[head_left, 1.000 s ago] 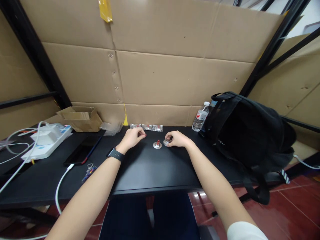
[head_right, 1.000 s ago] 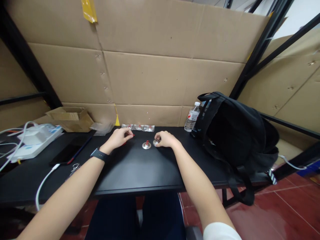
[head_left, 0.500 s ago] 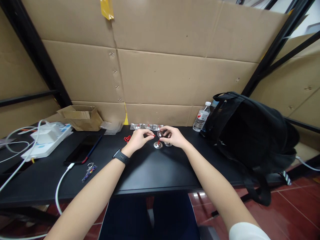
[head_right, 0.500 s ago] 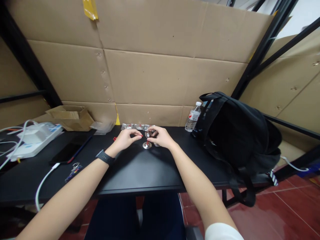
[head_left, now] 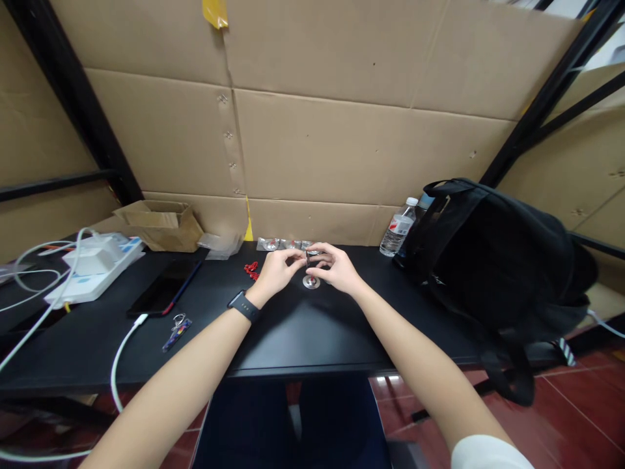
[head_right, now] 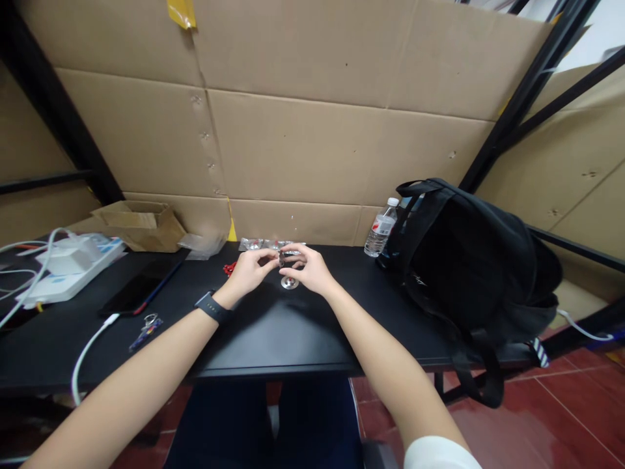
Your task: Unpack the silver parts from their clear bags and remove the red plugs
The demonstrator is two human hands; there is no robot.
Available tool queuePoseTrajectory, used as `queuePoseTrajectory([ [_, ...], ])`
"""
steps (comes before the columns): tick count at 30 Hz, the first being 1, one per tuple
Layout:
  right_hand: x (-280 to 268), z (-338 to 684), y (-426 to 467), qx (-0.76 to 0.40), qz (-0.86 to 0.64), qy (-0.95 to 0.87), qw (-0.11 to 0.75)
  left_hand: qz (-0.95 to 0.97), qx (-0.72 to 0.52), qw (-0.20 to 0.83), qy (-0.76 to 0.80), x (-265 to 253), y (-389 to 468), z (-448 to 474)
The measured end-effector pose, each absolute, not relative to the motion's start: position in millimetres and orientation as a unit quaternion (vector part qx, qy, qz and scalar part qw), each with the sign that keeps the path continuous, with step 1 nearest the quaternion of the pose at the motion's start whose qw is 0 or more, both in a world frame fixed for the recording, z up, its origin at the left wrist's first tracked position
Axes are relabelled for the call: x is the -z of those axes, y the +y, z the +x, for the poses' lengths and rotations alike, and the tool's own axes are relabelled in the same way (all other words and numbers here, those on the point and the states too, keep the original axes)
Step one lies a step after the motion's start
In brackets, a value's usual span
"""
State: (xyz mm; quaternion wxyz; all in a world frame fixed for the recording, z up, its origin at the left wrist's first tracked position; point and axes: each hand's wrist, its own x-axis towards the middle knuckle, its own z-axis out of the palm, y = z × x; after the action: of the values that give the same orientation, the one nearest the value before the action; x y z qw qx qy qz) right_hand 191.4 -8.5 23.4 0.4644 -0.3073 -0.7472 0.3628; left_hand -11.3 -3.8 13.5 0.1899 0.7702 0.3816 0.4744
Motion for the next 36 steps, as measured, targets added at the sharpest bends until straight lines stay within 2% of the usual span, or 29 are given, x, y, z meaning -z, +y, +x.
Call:
queuePoseTrajectory([
  [9,-16.1,191.5,-5.4,-0.439,-0.298,-0.701,0.476,0.811,-0.449,0.084,0.366,-17.6,-9.1,-9.7],
  [17,-17.9,196.8,-0.1,-0.503,-0.320,-0.688,0.415,0.832,-0.424,0.030,0.356,-18.6,-10.0,-9.5],
  [36,-5.9,197.3,7.5,-0.464,-0.347,-0.708,0.404,0.863,-0.402,-0.009,0.305,-20.0,-9.3,-12.3],
])
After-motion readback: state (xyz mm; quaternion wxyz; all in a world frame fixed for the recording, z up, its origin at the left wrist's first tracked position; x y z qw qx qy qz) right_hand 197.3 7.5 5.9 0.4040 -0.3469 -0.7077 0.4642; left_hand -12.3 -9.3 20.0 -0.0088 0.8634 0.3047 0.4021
